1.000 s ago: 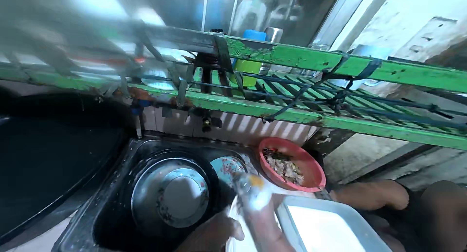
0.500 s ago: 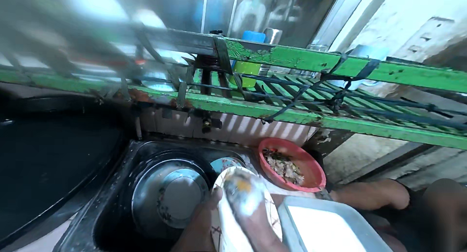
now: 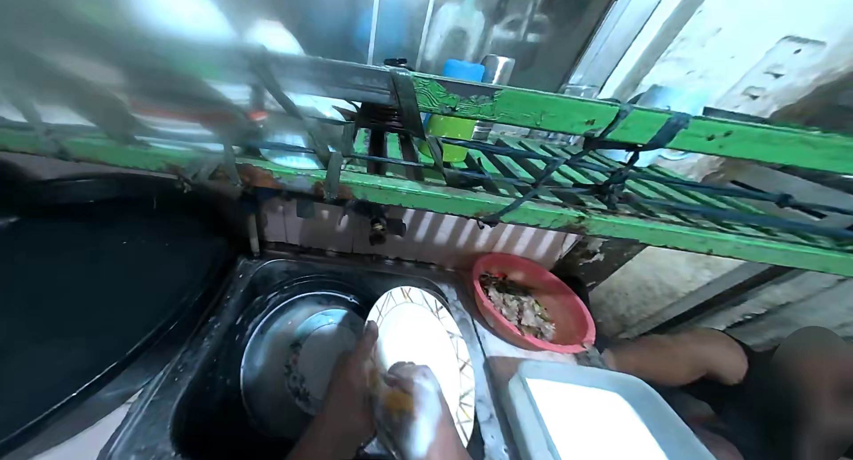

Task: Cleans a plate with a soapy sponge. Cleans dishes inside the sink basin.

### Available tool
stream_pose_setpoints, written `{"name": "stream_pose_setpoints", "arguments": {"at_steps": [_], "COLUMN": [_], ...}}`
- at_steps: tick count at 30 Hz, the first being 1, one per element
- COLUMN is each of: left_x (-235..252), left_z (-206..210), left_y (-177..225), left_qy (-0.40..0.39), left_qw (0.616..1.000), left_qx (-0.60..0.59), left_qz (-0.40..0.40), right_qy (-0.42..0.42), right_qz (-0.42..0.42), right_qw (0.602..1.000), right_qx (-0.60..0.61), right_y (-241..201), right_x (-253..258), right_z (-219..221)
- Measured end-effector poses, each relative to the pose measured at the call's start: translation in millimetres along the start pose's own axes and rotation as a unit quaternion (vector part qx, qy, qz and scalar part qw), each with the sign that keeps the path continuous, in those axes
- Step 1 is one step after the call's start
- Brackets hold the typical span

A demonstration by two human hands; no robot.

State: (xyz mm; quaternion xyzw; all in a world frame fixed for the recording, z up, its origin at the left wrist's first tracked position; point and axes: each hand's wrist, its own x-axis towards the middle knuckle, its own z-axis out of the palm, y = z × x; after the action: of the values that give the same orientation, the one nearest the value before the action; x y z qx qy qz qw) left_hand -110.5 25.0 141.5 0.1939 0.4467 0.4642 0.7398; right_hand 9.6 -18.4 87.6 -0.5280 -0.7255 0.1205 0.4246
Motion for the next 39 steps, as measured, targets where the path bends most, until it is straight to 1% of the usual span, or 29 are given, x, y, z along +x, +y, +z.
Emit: {"name": "stream_pose_setpoints", "arguments": {"at_steps": [2, 4, 6, 7, 8, 10, 11, 12, 13, 15, 16, 17, 18, 19, 21, 22, 23, 24, 25, 27, 28, 29, 30, 32, 34, 35, 36, 37, 39], "left_x": [-1.1, -13.7, -28.2, -32.7, -36.1, -38.4, -32.8, -28.2, -27.1, -31.2, -32.5, -33.4, -36.7, -37.4, -37.5, -34.8, -33.3, -33.2, -34.7, -39.1, -41.4, -42.2, -42.7, -43.6, -39.2, -35.6, -34.1, -33.8, -37.9], "left_z": [-3.4, -3.9, -1.3, 1.2, 5.0, 10.5, 5.6, 0.9, -0.4, 2.7, 5.1, 7.4, 10.6, 11.2, 11.9, 10.7, 9.0, 6.5, 4.2, 3.3, 1.5, -0.9, -1.4, 6.4, 15.3, 16.8, 16.1, 13.8, 12.6], "left_y": [-2.4, -12.3, -15.5, -12.7, -6.1, 8.7, 7.6, 6.4, 5.8, 1.0, -2.3, -5.9, -4.6, -2.4, 1.6, 0.4, 0.4, -1.2, -3.4, -9.6, -13.8, -18.4, -20.8, -13.1, 0.8, 2.4, 1.4, -3.2, -9.9], "left_qy": [-0.02, -0.06, -0.087, -0.104, -0.116, -0.138, -0.157, -0.18, -0.194, -0.209, -0.216, -0.216, -0.213, -0.216, -0.21, -0.206, -0.211, -0.213, -0.219, -0.229, -0.228, -0.229, -0.228, -0.232, -0.238, -0.233, -0.232, -0.239, -0.246], "left_qw": [1.0, 0.998, 0.991, 0.984, 0.975, 0.956, 0.951, 0.946, 0.942, 0.93, 0.921, 0.915, 0.909, 0.904, 0.906, 0.911, 0.912, 0.908, 0.9, 0.892, 0.896, 0.905, 0.916, 0.928, 0.918, 0.911, 0.905, 0.898, 0.89], "left_qx": [-0.008, 0.011, 0.078, 0.12, 0.165, 0.238, 0.245, 0.248, 0.254, 0.286, 0.309, 0.327, 0.343, 0.354, 0.355, 0.35, 0.349, 0.36, 0.376, 0.39, 0.381, 0.359, 0.33, 0.28, 0.301, 0.326, 0.348, 0.365, 0.381], "left_qz": [-0.018, -0.035, -0.069, -0.084, -0.094, -0.106, -0.103, -0.104, -0.103, -0.098, -0.1, -0.099, -0.1, -0.101, -0.094, -0.071, -0.051, -0.038, -0.037, -0.028, -0.023, -0.022, -0.029, -0.076, -0.103, -0.093, -0.074, -0.054, -0.035], "right_qy": [0.008, 0.054, 0.111, 0.127, 0.128, 0.06, 0.029, 0.009, 0.007, 0.046, 0.059, 0.061, 0.07, 0.08, 0.079, 0.07, 0.08, 0.091, 0.101, 0.129, 0.128, 0.132, 0.13, 0.128, 0.139, 0.159, 0.18, 0.188, 0.144], "right_qz": [-0.011, 0.055, 0.128, 0.149, 0.164, 0.197, 0.188, 0.165, 0.145, 0.138, 0.161, 0.193, 0.204, 0.204, 0.196, 0.195, 0.198, 0.205, 0.212, 0.25, 0.277, 0.287, 0.284, 0.254, 0.147, 0.09, 0.069, 0.099, 0.245], "right_qw": [1.0, 0.996, 0.984, 0.98, 0.978, 0.958, 0.95, 0.952, 0.961, 0.982, 0.984, 0.979, 0.976, 0.976, 0.972, 0.965, 0.955, 0.947, 0.948, 0.954, 0.951, 0.949, 0.95, 0.959, 0.974, 0.974, 0.97, 0.97, 0.959], "right_qx": [-0.027, -0.047, -0.057, -0.034, 0.021, 0.198, 0.247, 0.256, 0.235, 0.118, 0.047, 0.003, -0.009, 0.007, 0.102, 0.16, 0.204, 0.228, 0.215, 0.107, 0.047, 0.014, -0.005, 0.018, 0.097, 0.137, 0.148, 0.118, 0.011], "right_y": [11.6, 33.7, 51.1, 51.5, 42.3, 5.1, -8.3, -12.6, -7.9, 17.1, 30.6, 39.3, 41.8, 34.4, 3.4, -10.2, -17.0, -14.2, -1.9, 35.8, 53.8, 63.9, 62.3, 33.8, -0.3, -7.3, -6.2, -1.3, 8.2], "right_x": [4.6, 25.4, 48.6, 54.1, 54.3, 42.8, 38.5, 35.9, 35.9, 38.5, 41.9, 46.3, 47.8, 45.2, 30.9, 26.8, 28.8, 31.7, 36.2, 56.8, 66.3, 69.7, 68.6, 57.4, 36.1, 31.6, 31.9, 33.5, 51.6], "right_z": [2.5, -2.8, -11.3, -13.7, -14.4, -15.6, -13.6, -11.5, -9.1, -8.2, -12.1, -16.6, -17.9, -17.1, -14.8, -14.6, -13.2, -12.7, -14.7, -26.8, -34.8, -40.8, -44.6, -42.9, -30.1, -24.2, -22.0, -26.0, -48.6]}}
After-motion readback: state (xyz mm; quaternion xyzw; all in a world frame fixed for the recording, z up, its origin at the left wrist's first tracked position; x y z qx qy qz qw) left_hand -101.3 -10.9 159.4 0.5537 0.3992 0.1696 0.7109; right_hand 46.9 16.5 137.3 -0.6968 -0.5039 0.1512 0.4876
